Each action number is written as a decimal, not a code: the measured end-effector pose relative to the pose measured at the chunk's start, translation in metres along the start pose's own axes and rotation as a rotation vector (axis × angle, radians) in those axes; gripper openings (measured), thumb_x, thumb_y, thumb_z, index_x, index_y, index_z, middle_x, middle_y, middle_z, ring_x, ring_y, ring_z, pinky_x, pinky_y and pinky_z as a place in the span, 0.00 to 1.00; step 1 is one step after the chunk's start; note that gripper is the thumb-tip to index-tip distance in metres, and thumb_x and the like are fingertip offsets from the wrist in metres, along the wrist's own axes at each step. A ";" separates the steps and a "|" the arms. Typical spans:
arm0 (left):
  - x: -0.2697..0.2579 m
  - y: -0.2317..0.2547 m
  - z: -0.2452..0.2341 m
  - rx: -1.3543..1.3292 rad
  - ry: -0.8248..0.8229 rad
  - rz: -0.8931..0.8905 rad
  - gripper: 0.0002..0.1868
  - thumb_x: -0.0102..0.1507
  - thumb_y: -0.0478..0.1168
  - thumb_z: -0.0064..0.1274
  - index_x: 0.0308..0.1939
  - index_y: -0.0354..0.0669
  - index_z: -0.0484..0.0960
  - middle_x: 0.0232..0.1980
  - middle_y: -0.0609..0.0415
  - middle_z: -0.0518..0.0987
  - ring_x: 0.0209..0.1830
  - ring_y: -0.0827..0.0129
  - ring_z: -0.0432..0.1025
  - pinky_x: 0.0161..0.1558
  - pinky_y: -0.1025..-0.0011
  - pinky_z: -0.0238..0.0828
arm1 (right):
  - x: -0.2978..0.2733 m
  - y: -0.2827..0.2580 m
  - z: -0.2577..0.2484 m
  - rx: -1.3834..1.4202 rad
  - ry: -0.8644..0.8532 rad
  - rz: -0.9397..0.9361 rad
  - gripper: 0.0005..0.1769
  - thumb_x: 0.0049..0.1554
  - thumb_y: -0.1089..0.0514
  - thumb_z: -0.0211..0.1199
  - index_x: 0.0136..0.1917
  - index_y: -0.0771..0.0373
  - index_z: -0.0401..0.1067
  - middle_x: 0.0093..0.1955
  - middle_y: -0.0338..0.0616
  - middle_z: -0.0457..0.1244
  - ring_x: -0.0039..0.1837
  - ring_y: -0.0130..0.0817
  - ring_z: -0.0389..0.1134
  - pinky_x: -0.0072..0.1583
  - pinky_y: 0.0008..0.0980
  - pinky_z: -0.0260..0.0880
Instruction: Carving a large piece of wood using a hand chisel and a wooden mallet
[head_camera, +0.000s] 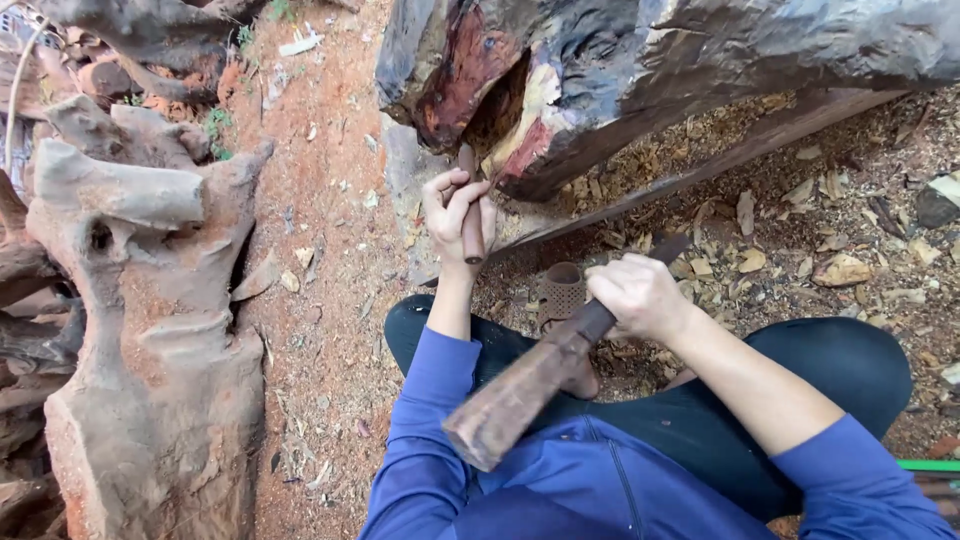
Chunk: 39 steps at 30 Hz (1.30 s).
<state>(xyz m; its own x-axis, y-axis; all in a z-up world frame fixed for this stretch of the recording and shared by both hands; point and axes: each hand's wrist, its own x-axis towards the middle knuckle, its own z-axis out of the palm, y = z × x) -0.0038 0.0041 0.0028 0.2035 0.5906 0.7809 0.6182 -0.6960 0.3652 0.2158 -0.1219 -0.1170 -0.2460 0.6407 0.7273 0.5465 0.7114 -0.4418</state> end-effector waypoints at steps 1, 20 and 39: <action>0.000 -0.001 0.003 -0.002 -0.001 -0.002 0.07 0.57 0.35 0.59 0.37 0.52 0.87 0.47 0.56 0.74 0.51 0.60 0.76 0.52 0.69 0.78 | 0.001 0.005 0.000 -0.001 -0.002 0.002 0.13 0.49 0.43 0.58 0.37 0.53 0.68 0.35 0.40 0.66 0.36 0.37 0.70 0.38 0.35 0.68; -0.008 -0.009 0.018 0.031 0.078 -0.061 0.04 0.60 0.39 0.60 0.40 0.52 0.85 0.49 0.56 0.74 0.52 0.62 0.75 0.53 0.67 0.76 | -0.003 0.008 0.016 -0.109 -0.152 0.273 0.12 0.40 0.51 0.64 0.38 0.54 0.67 0.25 0.38 0.62 0.32 0.43 0.70 0.36 0.41 0.70; -0.041 -0.021 -0.010 0.077 0.076 0.054 0.10 0.57 0.33 0.61 0.41 0.49 0.90 0.48 0.52 0.75 0.51 0.57 0.78 0.51 0.71 0.80 | -0.010 -0.002 0.011 -0.016 -0.081 0.153 0.11 0.42 0.49 0.62 0.38 0.52 0.67 0.29 0.39 0.63 0.32 0.39 0.69 0.38 0.35 0.70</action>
<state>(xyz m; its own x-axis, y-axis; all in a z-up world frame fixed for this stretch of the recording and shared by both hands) -0.0330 -0.0098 -0.0322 0.1813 0.5186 0.8356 0.6649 -0.6907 0.2844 0.2087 -0.1267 -0.1292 -0.2225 0.7628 0.6071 0.5953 0.5995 -0.5350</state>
